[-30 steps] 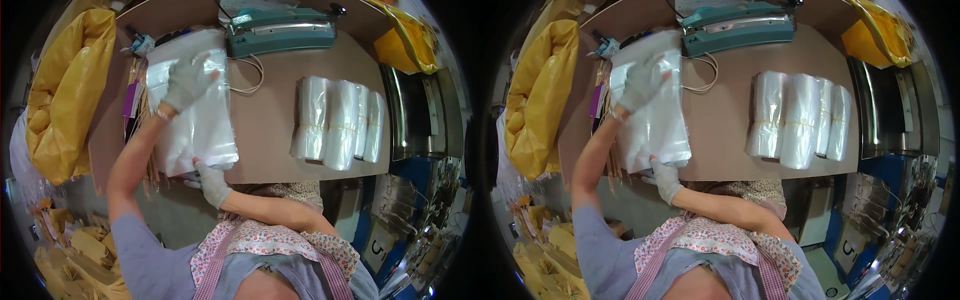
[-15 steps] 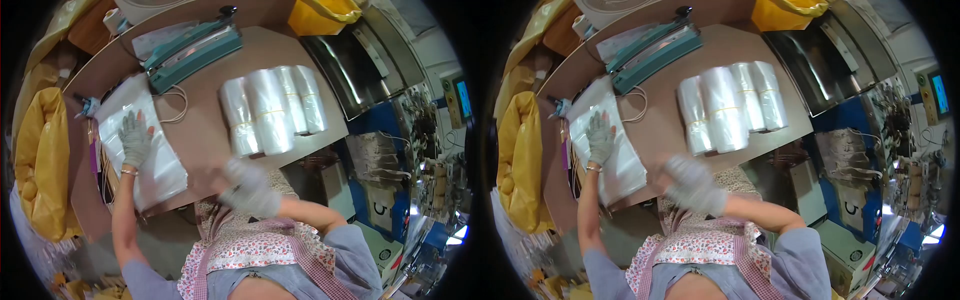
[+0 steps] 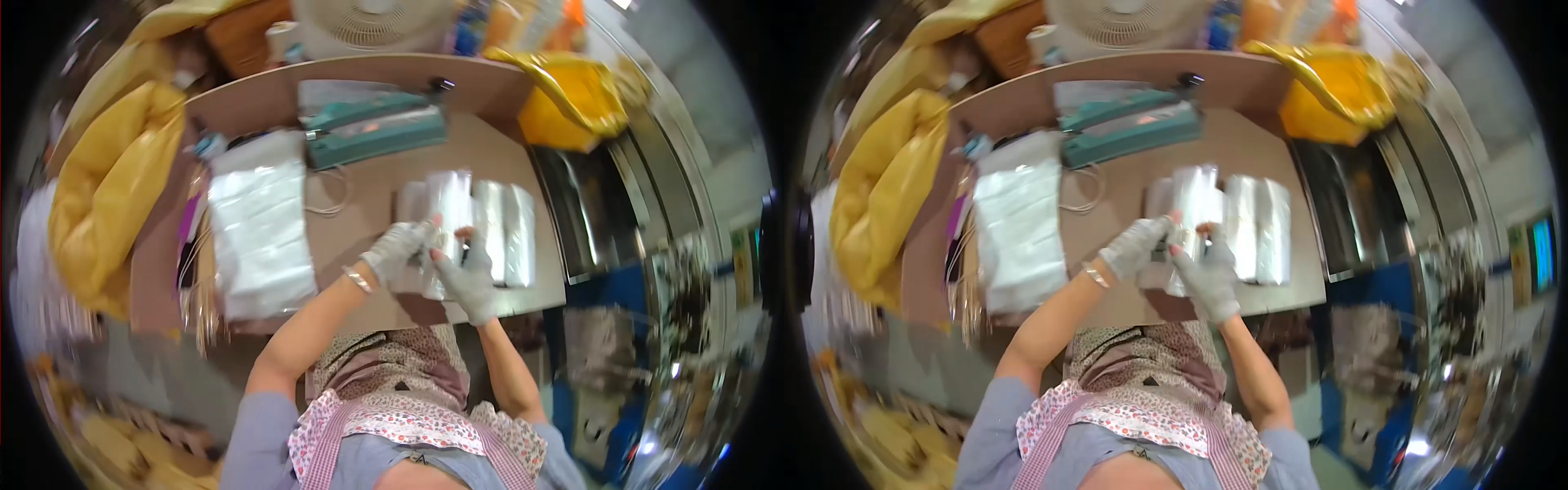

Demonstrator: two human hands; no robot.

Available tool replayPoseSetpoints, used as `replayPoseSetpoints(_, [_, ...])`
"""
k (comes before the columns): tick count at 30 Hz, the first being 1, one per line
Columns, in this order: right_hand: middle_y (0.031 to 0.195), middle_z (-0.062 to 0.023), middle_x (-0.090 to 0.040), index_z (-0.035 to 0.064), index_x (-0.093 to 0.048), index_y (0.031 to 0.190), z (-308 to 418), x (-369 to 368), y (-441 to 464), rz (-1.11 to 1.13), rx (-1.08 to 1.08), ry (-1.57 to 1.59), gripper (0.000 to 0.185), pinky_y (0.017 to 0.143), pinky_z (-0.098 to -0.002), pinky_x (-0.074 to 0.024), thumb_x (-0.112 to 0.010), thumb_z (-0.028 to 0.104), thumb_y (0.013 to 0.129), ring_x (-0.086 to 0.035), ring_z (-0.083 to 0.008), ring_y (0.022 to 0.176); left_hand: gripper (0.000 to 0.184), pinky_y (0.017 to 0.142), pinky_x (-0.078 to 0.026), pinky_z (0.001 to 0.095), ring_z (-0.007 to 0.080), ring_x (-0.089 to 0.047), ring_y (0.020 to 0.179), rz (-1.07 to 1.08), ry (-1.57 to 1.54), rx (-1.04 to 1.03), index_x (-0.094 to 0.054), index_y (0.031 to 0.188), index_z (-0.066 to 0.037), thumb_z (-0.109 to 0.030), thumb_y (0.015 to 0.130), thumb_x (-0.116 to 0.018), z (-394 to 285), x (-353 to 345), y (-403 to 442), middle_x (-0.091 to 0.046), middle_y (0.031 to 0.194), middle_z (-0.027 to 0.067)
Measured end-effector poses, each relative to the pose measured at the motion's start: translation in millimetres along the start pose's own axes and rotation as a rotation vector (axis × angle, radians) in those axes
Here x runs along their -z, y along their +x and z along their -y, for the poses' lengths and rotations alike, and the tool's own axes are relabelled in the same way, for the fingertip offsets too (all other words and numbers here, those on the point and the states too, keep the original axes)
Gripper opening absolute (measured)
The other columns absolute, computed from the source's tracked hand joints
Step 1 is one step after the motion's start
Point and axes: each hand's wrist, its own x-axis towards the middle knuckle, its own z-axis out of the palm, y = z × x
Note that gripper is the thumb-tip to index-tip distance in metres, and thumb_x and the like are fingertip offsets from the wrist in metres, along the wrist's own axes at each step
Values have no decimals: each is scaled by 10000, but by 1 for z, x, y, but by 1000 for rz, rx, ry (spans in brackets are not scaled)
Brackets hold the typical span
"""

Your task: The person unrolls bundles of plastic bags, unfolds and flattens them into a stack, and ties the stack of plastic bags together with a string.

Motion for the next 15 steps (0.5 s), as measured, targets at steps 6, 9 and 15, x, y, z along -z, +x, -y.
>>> replayPoseSetpoints(6, [796, -91, -574, 20, -556, 1030, 33, -2, -4, 251, 540, -51, 226, 657, -306, -461, -615, 86, 823, -558, -180, 707, 392, 640, -521, 325, 182, -604, 706, 12, -498, 110, -555, 1068, -30, -330, 837, -659, 2, 12, -34, -605, 842, 64])
replayPoseSetpoints(9, [830, -124, -573, 49, -592, 928, 54, 19, -21, 421, 777, -190, 211, 741, -400, -465, -643, 61, 723, -553, -305, 783, 393, 795, -505, 359, 225, -606, 847, -14, -632, -107, -520, 1141, -12, -237, 841, -637, -1, 17, -58, -600, 949, 97])
replayPoseSetpoints(15, [844, -89, -583, 58, -603, 905, 39, 80, 6, 735, 744, 127, 173, 700, -350, -481, -634, 38, 735, -570, -253, 779, 530, 799, -518, 371, 257, -616, 852, -348, -459, -423, -514, 1142, 3, -373, 805, -672, -38, 68, -101, -612, 967, 130])
